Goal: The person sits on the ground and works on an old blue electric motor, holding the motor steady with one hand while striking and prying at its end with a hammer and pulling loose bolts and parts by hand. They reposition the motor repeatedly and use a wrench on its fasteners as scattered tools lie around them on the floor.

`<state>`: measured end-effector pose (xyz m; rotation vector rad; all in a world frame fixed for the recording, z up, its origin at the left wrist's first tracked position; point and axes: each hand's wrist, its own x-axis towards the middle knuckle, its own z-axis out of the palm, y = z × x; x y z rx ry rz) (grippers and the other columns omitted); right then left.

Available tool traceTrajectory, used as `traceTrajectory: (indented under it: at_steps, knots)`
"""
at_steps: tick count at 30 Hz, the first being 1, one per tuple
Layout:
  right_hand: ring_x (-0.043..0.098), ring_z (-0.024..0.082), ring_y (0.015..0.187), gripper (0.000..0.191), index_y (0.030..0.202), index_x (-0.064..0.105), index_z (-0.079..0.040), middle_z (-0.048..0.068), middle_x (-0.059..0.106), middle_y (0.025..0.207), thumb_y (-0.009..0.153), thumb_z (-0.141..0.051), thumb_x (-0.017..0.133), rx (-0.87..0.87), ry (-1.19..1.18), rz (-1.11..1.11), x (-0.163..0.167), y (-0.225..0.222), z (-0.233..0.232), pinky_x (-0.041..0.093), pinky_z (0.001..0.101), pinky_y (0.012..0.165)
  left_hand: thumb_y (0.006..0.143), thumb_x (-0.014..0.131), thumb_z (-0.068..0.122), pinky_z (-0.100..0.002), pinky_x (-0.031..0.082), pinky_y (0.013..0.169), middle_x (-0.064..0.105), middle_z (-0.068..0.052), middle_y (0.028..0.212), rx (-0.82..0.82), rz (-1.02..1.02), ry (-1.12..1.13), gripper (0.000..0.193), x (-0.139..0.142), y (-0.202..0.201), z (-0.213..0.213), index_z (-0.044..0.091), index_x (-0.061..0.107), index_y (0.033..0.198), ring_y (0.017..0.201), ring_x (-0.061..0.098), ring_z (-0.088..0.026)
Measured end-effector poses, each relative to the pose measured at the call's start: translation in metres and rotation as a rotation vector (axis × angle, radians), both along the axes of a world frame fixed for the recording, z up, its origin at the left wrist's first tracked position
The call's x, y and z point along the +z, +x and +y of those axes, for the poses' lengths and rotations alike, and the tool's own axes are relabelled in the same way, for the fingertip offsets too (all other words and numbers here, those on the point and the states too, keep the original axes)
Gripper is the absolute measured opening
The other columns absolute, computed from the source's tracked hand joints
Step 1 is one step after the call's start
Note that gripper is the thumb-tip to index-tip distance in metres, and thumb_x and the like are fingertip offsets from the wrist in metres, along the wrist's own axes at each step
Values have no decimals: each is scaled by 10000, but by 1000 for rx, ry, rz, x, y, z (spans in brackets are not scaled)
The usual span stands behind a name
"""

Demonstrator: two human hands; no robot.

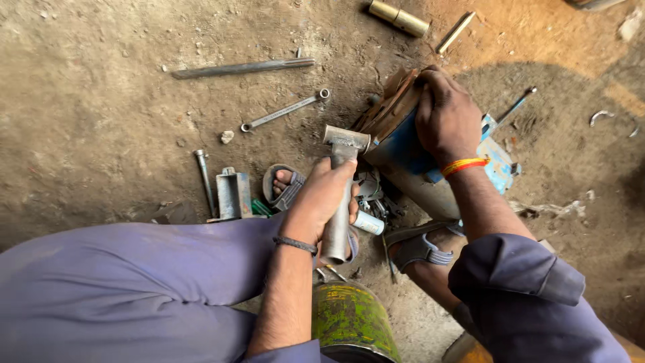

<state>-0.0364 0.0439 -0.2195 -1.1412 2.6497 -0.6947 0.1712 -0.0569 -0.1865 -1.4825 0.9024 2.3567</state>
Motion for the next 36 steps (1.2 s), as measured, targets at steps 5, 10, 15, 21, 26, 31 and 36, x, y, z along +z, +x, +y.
traceTrajectory:
  at_steps: [5,10,15,21,26,31,36]
  knots:
    - [679,387,1042,202,1186,676,-89,115,714,1226,1048,-155,544,7,-43,-10,-1,0,2,546,467,864,1004,545,322,-373,498,363,578,-55,676,318,-205,-166,253,-32,5,10,71,536,1031,423,572,-186]
    - [678,389,1034,203,1179,686,-88,130,713,1182,1041,-155,554,11,-4,-2,-3,-1,1,542,469,867,1004,550,317,-379,520,400,554,-82,654,317,-237,-16,270,-66,8,24,51,500,999,451,578,-208]
    - [684,377,1054,176,1152,678,-86,119,720,1185,1061,-153,542,27,-9,-27,-3,-1,0,542,459,887,994,613,344,-354,510,433,607,-38,700,119,-143,163,315,-86,23,15,35,552,1016,509,588,-168]
    - [679,384,1039,189,1150,691,-99,112,722,1191,1046,-133,536,2,-26,-25,-1,0,0,543,458,864,984,535,424,-399,491,434,560,-32,716,561,-351,18,300,-99,16,14,140,519,1080,496,548,-212]
    - [682,386,1038,218,1164,696,-96,112,715,1204,1020,-101,533,13,-41,-40,3,2,-3,547,457,864,970,602,329,-394,510,440,590,-59,721,91,-199,138,289,-83,14,17,72,517,1070,518,586,-188]
    - [688,376,1052,273,1163,706,-97,94,725,1225,973,-53,515,16,-72,-19,4,1,-2,546,448,885,968,601,318,-394,527,430,604,-65,710,103,-226,23,299,-70,11,14,35,545,1046,506,599,-198]
    - [681,380,1050,251,1179,711,-94,103,714,1227,994,-70,542,-11,-54,-26,-2,0,-1,545,442,883,1011,513,339,-418,532,428,583,-56,722,449,-388,-102,310,-78,3,14,30,498,1020,489,590,-226]
